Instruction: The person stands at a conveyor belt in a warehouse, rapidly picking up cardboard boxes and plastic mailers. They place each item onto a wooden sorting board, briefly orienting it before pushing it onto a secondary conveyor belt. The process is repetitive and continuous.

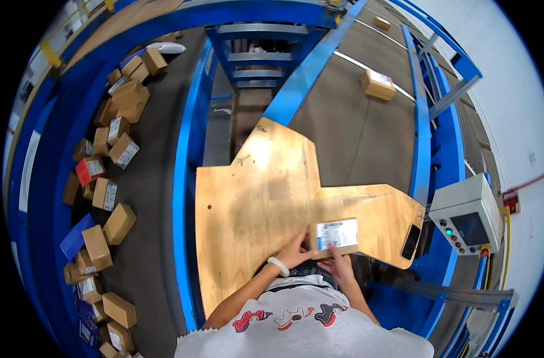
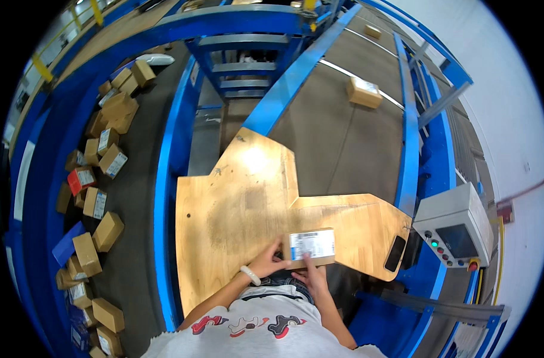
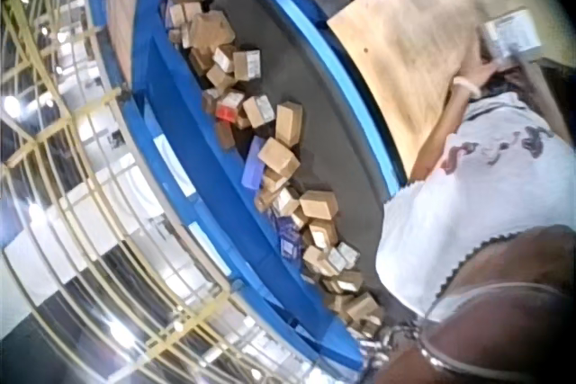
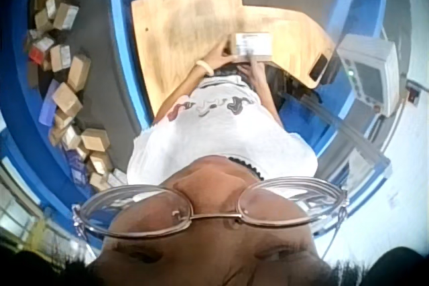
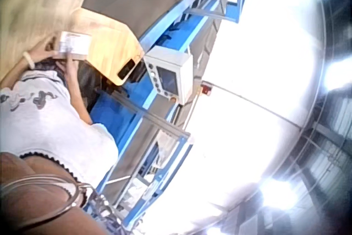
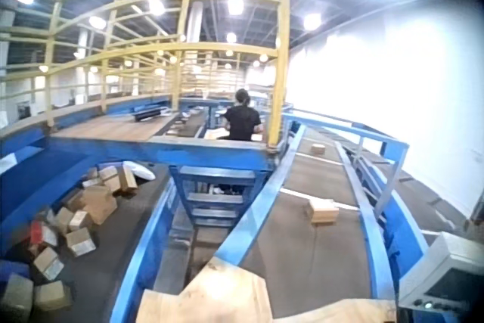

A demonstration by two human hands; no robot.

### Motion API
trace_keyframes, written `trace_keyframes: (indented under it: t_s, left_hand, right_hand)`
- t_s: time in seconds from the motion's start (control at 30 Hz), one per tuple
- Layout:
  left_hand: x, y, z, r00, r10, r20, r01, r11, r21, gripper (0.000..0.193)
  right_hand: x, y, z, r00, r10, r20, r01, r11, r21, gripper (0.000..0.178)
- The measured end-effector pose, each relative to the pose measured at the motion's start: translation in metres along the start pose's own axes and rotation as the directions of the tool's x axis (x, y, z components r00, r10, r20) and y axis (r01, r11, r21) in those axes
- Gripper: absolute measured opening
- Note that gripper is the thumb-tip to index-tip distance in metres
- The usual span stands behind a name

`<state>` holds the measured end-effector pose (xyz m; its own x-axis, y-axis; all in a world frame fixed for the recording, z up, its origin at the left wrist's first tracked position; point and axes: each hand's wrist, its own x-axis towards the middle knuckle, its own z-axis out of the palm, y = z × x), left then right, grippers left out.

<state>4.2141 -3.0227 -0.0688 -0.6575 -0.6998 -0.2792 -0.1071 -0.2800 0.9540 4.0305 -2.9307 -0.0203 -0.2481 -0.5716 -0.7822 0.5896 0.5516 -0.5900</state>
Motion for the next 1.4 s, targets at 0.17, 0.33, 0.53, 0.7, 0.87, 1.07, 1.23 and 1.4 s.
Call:
trace_keyframes:
  t_s: [0.17,0.33,0.53,0.7,0.87,1.07,1.23,1.4]
  left_hand:
    - [-0.033,-0.024,-0.092,0.965,-0.194,0.178,0.224,0.961,-0.165,0.067]
    - [-0.119,-0.047,-0.180,0.942,-0.312,-0.124,0.236,0.877,-0.419,0.051]
    - [-0.236,-0.029,-0.253,0.741,-0.238,-0.628,-0.212,0.805,-0.554,0.053]
    - [-0.321,-0.104,-0.337,0.111,-0.150,-0.982,0.043,0.988,-0.146,0.063]
    - [-0.343,-0.122,-0.486,0.063,0.153,-0.986,0.763,0.630,0.146,0.096]
    - [-0.298,-0.150,-0.655,0.315,0.023,-0.949,0.949,0.019,0.315,0.112]
    - [-0.291,-0.198,-0.713,0.265,0.182,-0.947,0.964,-0.037,0.263,0.095]
    - [-0.251,-0.193,-0.723,0.230,0.112,-0.967,0.964,-0.162,0.210,0.082]
  right_hand:
    - [0.048,0.012,0.039,0.991,-0.088,-0.105,0.096,0.993,0.074,0.060]
    - [0.168,-0.027,-0.006,0.992,-0.122,-0.008,0.122,0.992,-0.020,0.063]
    - [0.386,-0.215,0.059,0.900,-0.214,-0.379,0.114,0.956,-0.271,0.066]
    - [0.381,-0.157,0.352,0.656,-0.730,0.193,0.718,0.523,-0.459,0.047]
    - [0.269,0.004,0.697,0.033,-0.288,0.957,0.998,0.063,-0.015,0.081]
    - [0.325,0.163,0.912,-0.043,0.114,0.993,0.849,-0.520,0.097,0.119]
    - [0.396,0.232,1.040,0.022,0.107,0.994,0.803,-0.594,0.046,0.125]
    - [0.399,0.205,1.033,0.072,0.266,0.961,0.775,-0.622,0.114,0.101]
